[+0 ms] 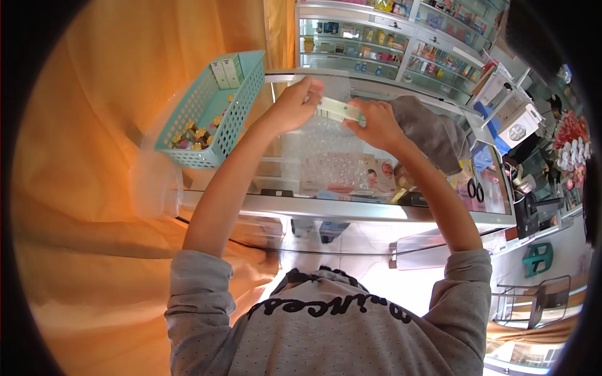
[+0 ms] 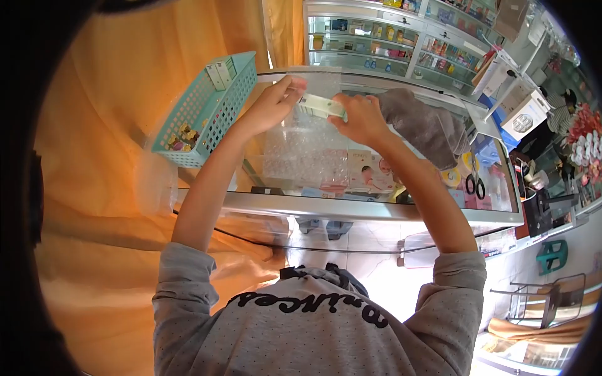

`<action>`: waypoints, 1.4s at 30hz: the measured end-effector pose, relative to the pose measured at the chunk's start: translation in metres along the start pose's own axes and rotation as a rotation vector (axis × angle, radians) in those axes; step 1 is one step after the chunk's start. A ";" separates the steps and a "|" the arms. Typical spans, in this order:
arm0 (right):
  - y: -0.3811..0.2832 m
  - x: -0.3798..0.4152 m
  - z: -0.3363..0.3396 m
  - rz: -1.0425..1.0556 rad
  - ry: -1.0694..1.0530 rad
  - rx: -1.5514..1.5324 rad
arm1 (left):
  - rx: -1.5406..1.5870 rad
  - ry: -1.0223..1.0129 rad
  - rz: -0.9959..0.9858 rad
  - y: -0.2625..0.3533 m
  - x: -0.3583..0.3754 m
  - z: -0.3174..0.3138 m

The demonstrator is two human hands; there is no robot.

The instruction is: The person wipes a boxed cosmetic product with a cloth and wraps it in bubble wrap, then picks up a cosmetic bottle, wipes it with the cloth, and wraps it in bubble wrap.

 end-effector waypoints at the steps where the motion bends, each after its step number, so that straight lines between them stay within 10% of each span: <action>1: 0.001 -0.001 -0.001 -0.023 -0.024 -0.019 | -0.119 -0.052 0.075 -0.010 0.005 0.002; 11: -0.020 0.002 0.017 0.123 -0.119 -0.544 | -0.201 -0.144 0.083 -0.049 0.016 -0.001; 29: -0.039 0.024 0.007 0.175 -0.182 -0.455 | -0.172 0.005 -0.098 -0.020 0.029 0.006; 42: -0.071 0.036 0.027 0.372 -0.208 -0.294 | 0.057 -0.311 -0.061 0.005 0.041 0.003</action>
Point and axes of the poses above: each hand's wrist, its own x-axis away from the middle knuckle, its own z-axis out of the back of the hand, y = z × x, the point moved 4 cm from there along -x, towards the middle knuckle, and after that the axes turned 3 degrees about -y, right-handed, at the moved point
